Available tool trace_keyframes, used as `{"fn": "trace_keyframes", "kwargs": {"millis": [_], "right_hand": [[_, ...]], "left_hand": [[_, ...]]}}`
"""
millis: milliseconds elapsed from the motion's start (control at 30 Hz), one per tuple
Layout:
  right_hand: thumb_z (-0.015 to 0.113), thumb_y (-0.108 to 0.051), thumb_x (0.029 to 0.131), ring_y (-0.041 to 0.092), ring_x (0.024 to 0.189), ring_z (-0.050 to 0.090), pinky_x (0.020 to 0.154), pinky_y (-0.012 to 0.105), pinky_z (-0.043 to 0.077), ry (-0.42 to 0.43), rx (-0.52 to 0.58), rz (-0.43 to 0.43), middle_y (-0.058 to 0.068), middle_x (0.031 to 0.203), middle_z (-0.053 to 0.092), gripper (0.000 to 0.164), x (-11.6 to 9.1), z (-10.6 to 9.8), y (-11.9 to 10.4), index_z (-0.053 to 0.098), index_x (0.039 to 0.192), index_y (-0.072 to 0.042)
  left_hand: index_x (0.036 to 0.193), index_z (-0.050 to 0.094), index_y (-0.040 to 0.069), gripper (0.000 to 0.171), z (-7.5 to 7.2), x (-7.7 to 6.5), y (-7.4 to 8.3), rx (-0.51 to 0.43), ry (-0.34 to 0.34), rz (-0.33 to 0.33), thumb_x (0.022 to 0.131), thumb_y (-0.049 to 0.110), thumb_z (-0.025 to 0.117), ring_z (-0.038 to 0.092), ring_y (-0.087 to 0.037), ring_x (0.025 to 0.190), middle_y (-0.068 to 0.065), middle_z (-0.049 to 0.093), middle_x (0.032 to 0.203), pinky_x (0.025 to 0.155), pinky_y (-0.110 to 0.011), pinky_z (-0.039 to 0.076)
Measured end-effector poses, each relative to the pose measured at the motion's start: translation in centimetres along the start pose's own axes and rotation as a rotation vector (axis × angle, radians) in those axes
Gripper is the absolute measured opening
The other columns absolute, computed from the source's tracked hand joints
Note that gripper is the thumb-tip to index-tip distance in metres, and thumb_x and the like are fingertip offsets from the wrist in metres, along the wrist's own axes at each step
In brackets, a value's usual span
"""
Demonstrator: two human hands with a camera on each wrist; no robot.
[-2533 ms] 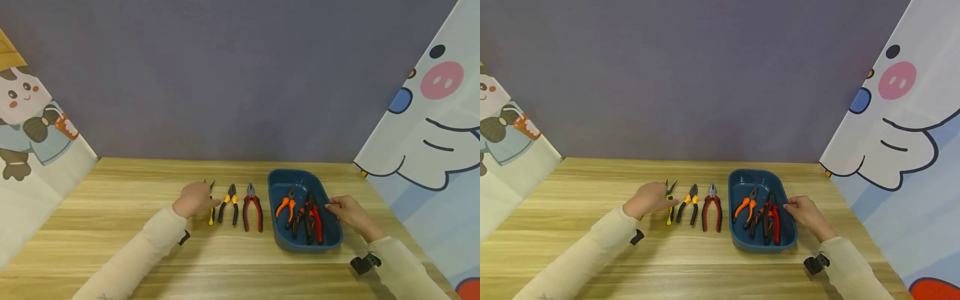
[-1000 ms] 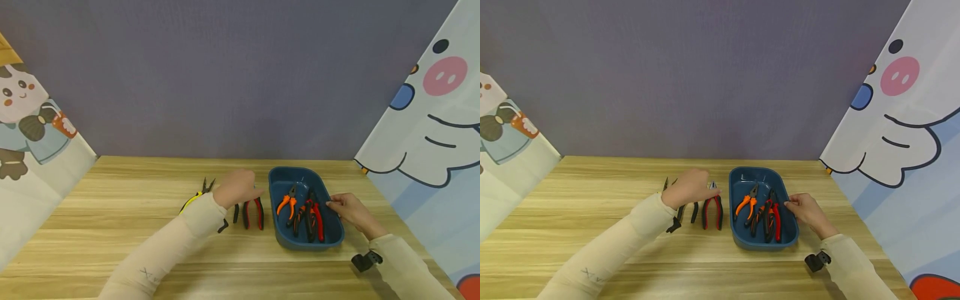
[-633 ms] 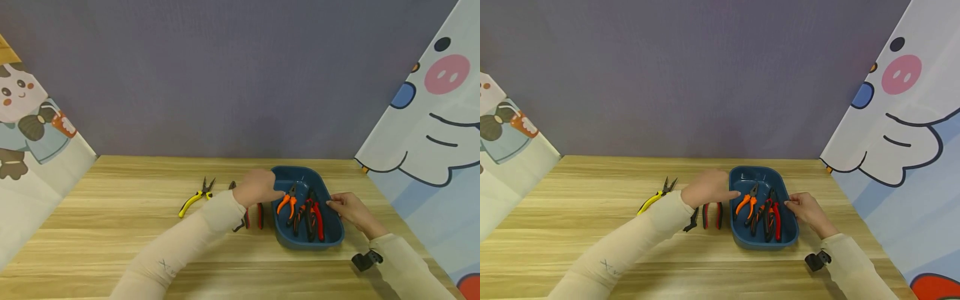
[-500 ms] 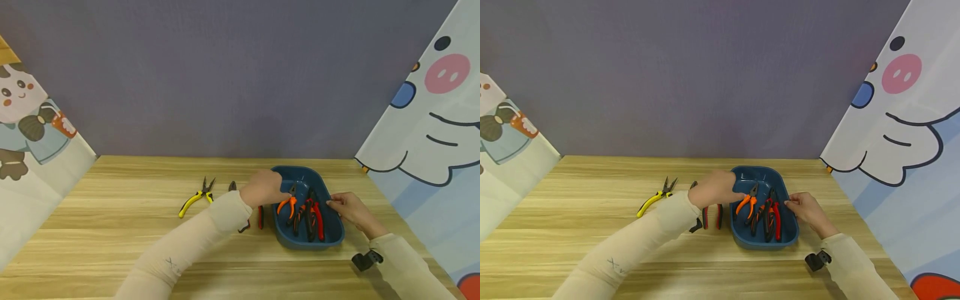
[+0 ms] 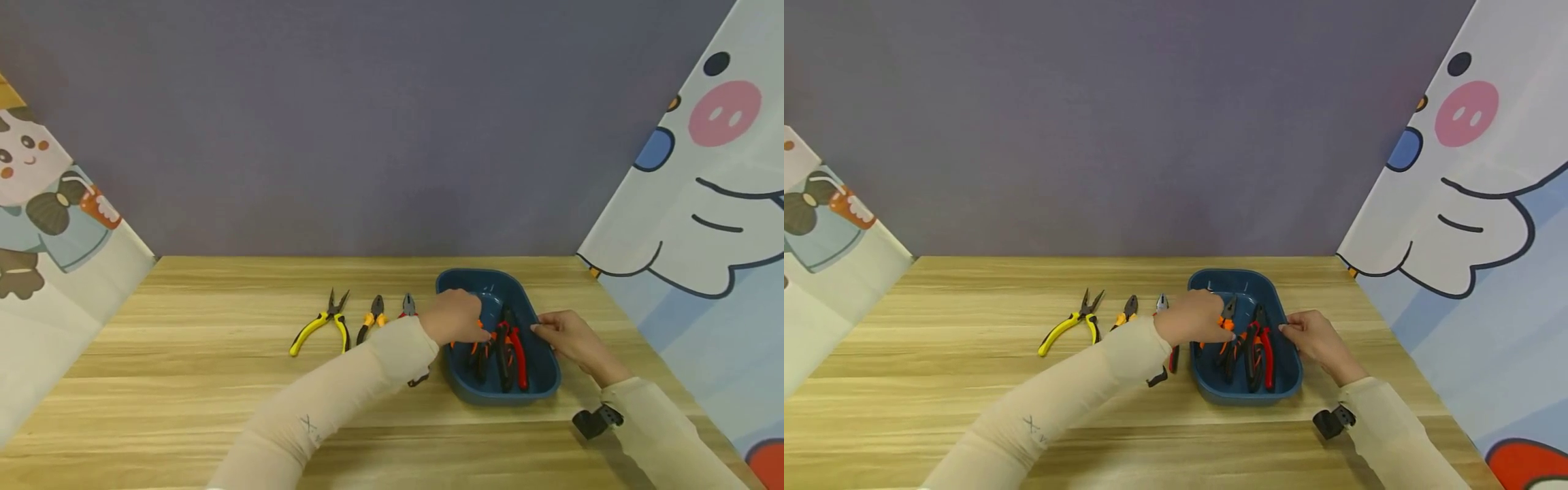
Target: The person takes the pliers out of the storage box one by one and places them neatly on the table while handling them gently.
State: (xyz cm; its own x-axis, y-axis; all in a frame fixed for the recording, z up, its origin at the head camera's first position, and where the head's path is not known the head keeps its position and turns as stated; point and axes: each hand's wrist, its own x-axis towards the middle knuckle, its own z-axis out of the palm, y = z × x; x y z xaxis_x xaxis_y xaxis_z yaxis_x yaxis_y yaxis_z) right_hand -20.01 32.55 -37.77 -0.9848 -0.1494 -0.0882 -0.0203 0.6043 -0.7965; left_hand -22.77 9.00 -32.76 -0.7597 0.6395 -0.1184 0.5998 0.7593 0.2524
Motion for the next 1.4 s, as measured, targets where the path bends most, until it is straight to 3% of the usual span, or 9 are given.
{"fn": "trace_keyframes", "kwargs": {"millis": [233, 467, 600, 967, 1167, 1400], "right_hand": [[0.049, -0.008, 0.096, 0.005, 0.051, 0.052, 0.049, 0.028, 0.050, -0.015, 0.020, -0.003, 0.009, 0.074, 0.066, 0.034, 0.0, 0.0, -0.2, 0.053, 0.115, 0.020], [0.048, -0.007, 0.097, 0.008, 0.057, 0.059, 0.054, 0.031, 0.053, -0.025, 0.040, 0.021, 0.014, 0.080, 0.069, 0.036, 0.0, 0.1, -0.2, 0.050, 0.118, 0.021], [0.048, -0.007, 0.097, 0.009, 0.059, 0.061, 0.056, 0.031, 0.054, -0.026, 0.050, 0.033, 0.015, 0.082, 0.069, 0.037, 0.0, 0.1, -0.2, 0.049, 0.119, 0.022], [0.047, -0.007, 0.097, 0.009, 0.060, 0.062, 0.056, 0.031, 0.054, -0.034, 0.069, 0.020, 0.016, 0.083, 0.069, 0.037, 0.1, 0.1, 0.1, 0.048, 0.120, 0.022], [0.047, -0.008, 0.097, 0.008, 0.056, 0.060, 0.054, 0.030, 0.053, -0.030, 0.061, 0.017, 0.014, 0.081, 0.069, 0.037, 0.1, 0.1, 0.0, 0.049, 0.120, 0.022], [0.048, -0.007, 0.097, 0.008, 0.057, 0.059, 0.054, 0.031, 0.053, -0.022, 0.046, 0.014, 0.014, 0.080, 0.069, 0.036, 0.0, 0.1, 0.0, 0.050, 0.119, 0.021]], "left_hand": [[0.051, 0.040, 0.018, 0.049, 0.6, 0.9, 0.1, 0.037, -0.034, -0.029, 0.086, 0.041, 0.067, 0.029, -0.006, 0.042, 0.007, 0.029, 0.046, 0.042, -0.019, 0.028], [0.056, 0.048, 0.018, 0.042, 1.2, 1.8, 0.3, 0.069, -0.067, -0.022, 0.085, 0.041, 0.068, 0.040, -0.006, 0.050, 0.009, 0.043, 0.053, 0.049, -0.021, 0.036], [0.054, 0.047, 0.018, 0.042, 1.8, 2.2, 0.3, 0.079, -0.076, -0.043, 0.084, 0.040, 0.069, 0.039, -0.006, 0.050, 0.008, 0.042, 0.052, 0.048, -0.021, 0.035], [0.058, 0.055, 0.019, 0.036, 3.1, 3.5, 0.8, 0.162, -0.108, -0.166, 0.083, 0.041, 0.068, 0.050, -0.009, 0.061, 0.007, 0.053, 0.062, 0.051, -0.024, 0.043], [0.075, 0.069, 0.022, 0.024, 4.3, 4.5, 1.0, 0.199, -0.119, -0.232, 0.082, 0.045, 0.068, 0.059, -0.010, 0.078, 0.007, 0.065, 0.083, 0.065, -0.027, 0.049], [0.084, 0.070, 0.024, 0.030, 5.0, 5.2, 1.5, 0.257, -0.148, -0.305, 0.083, 0.053, 0.063, 0.059, -0.008, 0.082, 0.008, 0.065, 0.092, 0.069, -0.026, 0.049]]}}
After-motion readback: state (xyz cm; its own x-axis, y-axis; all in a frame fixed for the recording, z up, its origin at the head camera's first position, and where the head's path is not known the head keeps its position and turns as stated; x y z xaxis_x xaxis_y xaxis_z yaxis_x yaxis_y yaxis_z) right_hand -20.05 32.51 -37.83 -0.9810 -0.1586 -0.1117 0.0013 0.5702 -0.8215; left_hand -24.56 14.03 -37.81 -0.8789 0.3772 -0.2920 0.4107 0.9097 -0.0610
